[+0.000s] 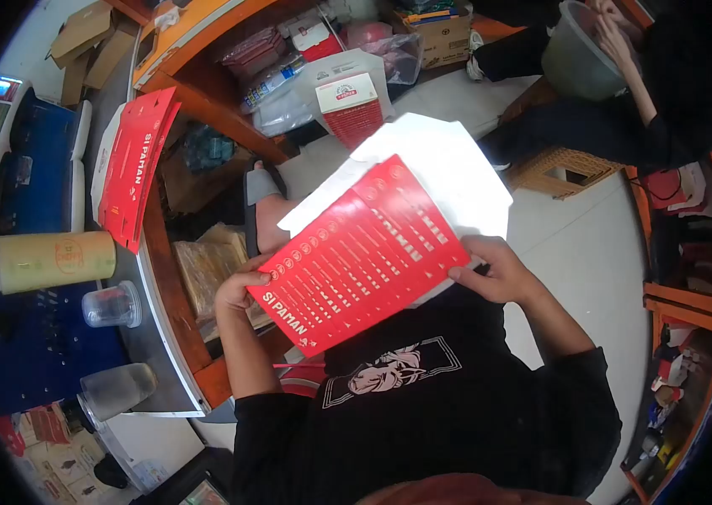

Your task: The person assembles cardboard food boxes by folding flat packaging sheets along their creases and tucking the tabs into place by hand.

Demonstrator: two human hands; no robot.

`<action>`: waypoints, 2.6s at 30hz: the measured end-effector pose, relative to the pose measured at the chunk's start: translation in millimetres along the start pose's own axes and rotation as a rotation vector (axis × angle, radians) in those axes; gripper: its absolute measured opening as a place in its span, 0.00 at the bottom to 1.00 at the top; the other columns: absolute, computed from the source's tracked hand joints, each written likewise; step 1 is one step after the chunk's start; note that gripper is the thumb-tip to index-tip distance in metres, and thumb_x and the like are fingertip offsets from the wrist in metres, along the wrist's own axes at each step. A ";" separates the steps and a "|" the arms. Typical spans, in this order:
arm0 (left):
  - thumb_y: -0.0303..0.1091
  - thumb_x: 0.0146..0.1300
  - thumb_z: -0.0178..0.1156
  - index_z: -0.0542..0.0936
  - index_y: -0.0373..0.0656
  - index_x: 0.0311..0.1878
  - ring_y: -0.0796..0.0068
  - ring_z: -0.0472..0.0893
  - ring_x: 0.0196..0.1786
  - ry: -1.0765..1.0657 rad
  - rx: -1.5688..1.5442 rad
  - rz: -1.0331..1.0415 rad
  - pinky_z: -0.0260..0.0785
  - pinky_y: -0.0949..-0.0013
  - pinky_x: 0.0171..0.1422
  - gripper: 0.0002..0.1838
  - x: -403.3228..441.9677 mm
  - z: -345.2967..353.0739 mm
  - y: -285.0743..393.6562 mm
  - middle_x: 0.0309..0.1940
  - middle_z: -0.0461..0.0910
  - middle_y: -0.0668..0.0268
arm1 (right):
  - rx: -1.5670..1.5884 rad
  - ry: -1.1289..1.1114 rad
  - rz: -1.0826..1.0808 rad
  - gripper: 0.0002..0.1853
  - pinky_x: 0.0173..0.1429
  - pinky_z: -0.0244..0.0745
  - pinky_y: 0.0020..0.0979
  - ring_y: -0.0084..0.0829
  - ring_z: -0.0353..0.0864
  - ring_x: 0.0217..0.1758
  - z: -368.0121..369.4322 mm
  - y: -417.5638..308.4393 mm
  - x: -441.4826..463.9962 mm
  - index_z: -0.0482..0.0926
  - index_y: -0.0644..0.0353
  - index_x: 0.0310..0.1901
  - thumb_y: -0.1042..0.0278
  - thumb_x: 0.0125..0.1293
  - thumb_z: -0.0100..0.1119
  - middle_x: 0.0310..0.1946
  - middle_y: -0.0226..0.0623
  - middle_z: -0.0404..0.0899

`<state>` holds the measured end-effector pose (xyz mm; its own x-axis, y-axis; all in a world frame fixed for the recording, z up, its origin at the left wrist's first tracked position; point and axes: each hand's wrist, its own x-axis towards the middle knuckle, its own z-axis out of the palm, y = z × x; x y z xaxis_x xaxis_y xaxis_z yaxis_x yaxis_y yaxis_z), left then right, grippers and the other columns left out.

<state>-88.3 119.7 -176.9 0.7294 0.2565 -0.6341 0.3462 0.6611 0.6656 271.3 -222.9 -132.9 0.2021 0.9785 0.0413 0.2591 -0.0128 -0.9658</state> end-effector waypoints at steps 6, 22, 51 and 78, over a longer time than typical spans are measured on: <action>0.38 0.47 0.74 0.72 0.28 0.70 0.66 0.83 0.60 -0.090 0.148 -0.031 0.71 0.67 0.67 0.45 10.7 26.0 34.2 0.60 0.81 0.53 | 0.264 -0.014 0.151 0.09 0.58 0.75 0.33 0.30 0.83 0.48 -21.2 0.9 -5.3 0.83 0.64 0.46 0.74 0.68 0.59 0.39 0.41 0.85; 0.32 0.54 0.72 0.72 0.36 0.70 0.64 0.75 0.70 -0.025 -0.149 0.254 0.65 0.60 0.77 0.38 15.8 33.2 -11.1 0.66 0.77 0.56 | 0.134 -0.343 0.065 0.20 0.61 0.79 0.32 0.31 0.86 0.51 -38.3 40.7 169.2 0.87 0.63 0.51 0.71 0.56 0.77 0.48 0.40 0.89; 0.37 0.67 0.65 0.74 0.38 0.69 0.70 0.80 0.63 -0.088 -0.013 0.205 0.72 0.65 0.68 0.29 29.1 21.5 29.3 0.61 0.81 0.59 | 0.319 -0.044 0.207 0.11 0.52 0.83 0.29 0.27 0.87 0.44 -14.1 50.7 144.7 0.86 0.67 0.48 0.75 0.65 0.68 0.44 0.41 0.89; 0.47 0.68 0.64 0.86 0.46 0.58 0.51 0.81 0.62 1.317 1.364 0.538 0.72 0.55 0.66 0.21 -47.1 -9.7 218.7 0.54 0.84 0.47 | 0.164 -0.089 0.110 0.34 0.65 0.74 0.32 0.30 0.82 0.55 -18.0 18.8 140.5 0.79 0.66 0.57 0.42 0.83 0.32 0.52 0.42 0.83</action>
<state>-52.7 259.0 -5.2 0.3025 0.9108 0.2808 0.8909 -0.3749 0.2563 321.5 -89.3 -140.6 0.1349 0.9875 -0.0819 0.0818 -0.0934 -0.9923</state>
